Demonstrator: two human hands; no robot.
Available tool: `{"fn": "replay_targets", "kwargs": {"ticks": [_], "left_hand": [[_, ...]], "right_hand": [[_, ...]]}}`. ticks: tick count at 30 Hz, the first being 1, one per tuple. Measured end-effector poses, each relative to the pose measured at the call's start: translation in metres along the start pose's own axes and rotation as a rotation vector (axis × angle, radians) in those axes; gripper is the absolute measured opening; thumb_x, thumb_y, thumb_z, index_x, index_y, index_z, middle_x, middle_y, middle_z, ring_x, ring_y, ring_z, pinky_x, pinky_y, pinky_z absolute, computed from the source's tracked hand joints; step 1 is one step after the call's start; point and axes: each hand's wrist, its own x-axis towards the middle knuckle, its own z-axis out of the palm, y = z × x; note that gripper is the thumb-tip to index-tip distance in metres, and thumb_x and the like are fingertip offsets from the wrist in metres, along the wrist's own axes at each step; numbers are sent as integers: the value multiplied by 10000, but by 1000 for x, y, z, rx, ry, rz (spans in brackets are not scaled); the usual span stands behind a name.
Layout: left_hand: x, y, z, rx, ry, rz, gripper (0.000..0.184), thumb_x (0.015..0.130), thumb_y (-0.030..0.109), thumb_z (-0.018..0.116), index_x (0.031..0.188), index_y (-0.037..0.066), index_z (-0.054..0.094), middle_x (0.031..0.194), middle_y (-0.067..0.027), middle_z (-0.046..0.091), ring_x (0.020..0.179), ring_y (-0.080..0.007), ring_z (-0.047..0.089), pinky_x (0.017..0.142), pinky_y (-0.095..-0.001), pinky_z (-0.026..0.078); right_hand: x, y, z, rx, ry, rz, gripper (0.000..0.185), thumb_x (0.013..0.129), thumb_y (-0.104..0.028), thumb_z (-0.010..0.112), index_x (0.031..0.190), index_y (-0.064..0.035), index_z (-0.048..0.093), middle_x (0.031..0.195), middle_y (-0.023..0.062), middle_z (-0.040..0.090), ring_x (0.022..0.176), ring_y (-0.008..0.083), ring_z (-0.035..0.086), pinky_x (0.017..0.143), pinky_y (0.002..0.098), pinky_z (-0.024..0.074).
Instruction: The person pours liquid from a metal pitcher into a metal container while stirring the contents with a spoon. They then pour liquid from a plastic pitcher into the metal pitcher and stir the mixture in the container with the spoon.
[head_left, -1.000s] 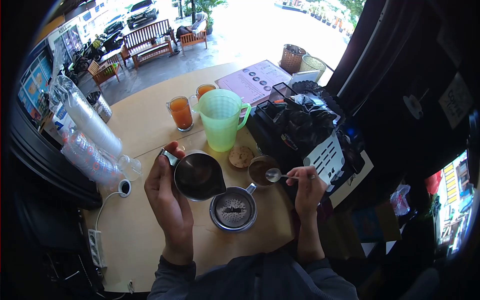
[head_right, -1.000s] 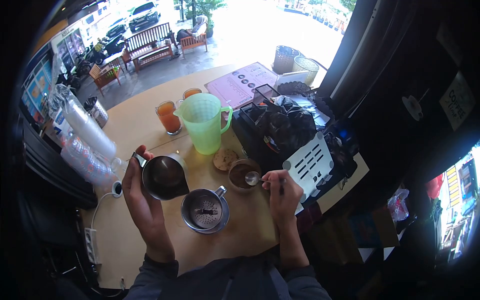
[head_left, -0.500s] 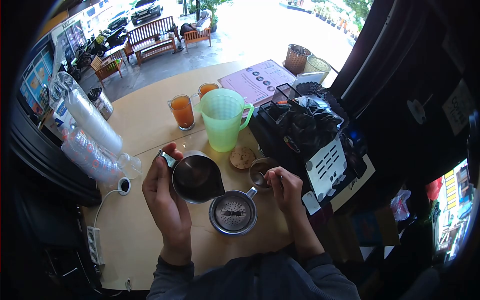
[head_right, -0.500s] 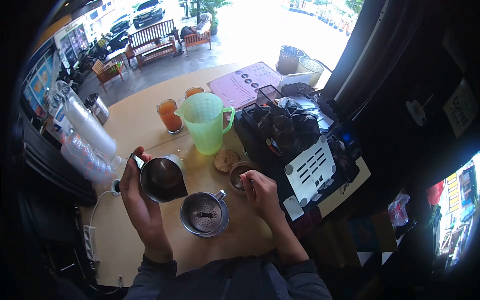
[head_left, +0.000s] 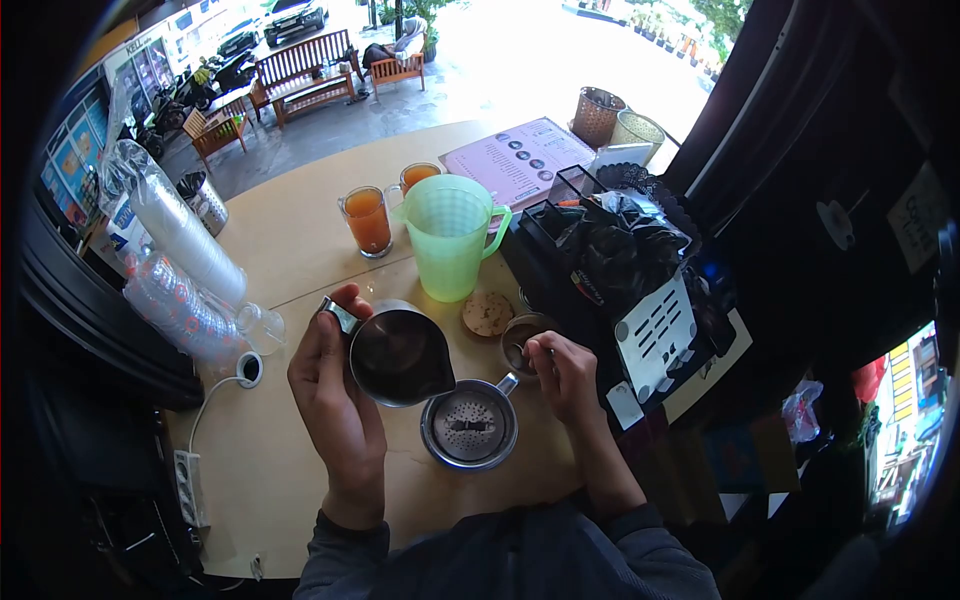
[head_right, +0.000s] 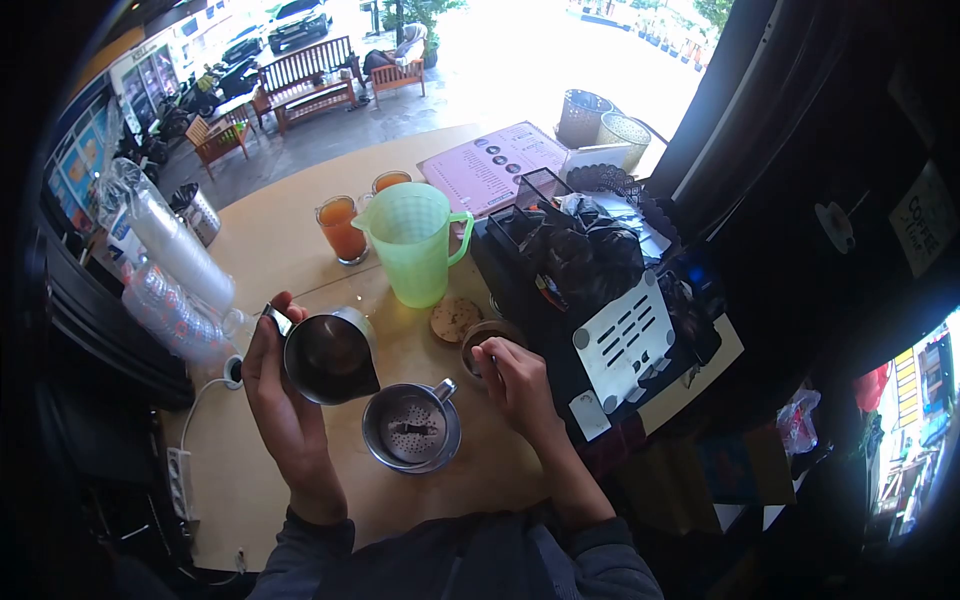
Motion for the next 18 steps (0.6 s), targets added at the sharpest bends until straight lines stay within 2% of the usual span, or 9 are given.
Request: {"fn": "replay_targets", "kwargs": {"ticks": [1,2,4,5,7,11,18], "left_hand": [[0,0,0,2,7,-2,354,1009,210,449,1180,-77,566,1028,-112,617,949,-114,590,854,-246,503],[0,0,1,5,15,-4,353,1009,210,449,1179,-76,566,1026,-110,617,948,-112,590,852,-245,502],[-1,1,1,2,14,-4,352,1008,209,450,1180,-76,566,1025,-110,617,946,-112,589,850,-245,502],[-1,1,2,-1,15,-3,350,1008,208,450,1181,-75,565,1024,-109,617,944,-111,589,848,-246,502],[-1,2,1,-6,7,-4,349,1008,205,450,1181,-76,564,1025,-109,617,943,-111,589,846,-245,502],[-1,2,1,-6,12,-2,345,1008,198,450,1181,-79,561,1025,-110,618,939,-112,591,844,-245,502],[-3,2,3,-20,-5,1,345,1008,195,450,1177,-84,560,1018,-112,621,930,-119,597,843,-251,506]], "right_hand": [[0,-1,0,33,-8,20,118,888,-25,597,801,19,529,692,127,551,578,304,561,511,353,426],[-1,1,0,33,-8,20,118,888,-25,597,801,19,529,692,127,551,578,304,561,511,353,426],[-3,6,1,21,-13,25,178,942,-69,528,794,16,579,694,82,611,561,139,596,511,254,454],[-4,6,-1,20,-12,26,178,942,-69,528,794,16,579,694,82,611,561,139,596,511,254,454],[-6,6,-4,125,12,170,244,977,-107,486,783,17,567,707,74,626,573,109,586,528,239,460],[-6,0,-9,256,165,261,315,1017,-165,402,777,1,521,729,99,637,584,108,585,564,227,464],[-15,6,-12,454,425,289,260,1015,-164,416,835,6,497,759,125,641,604,129,613,579,258,504]]}}
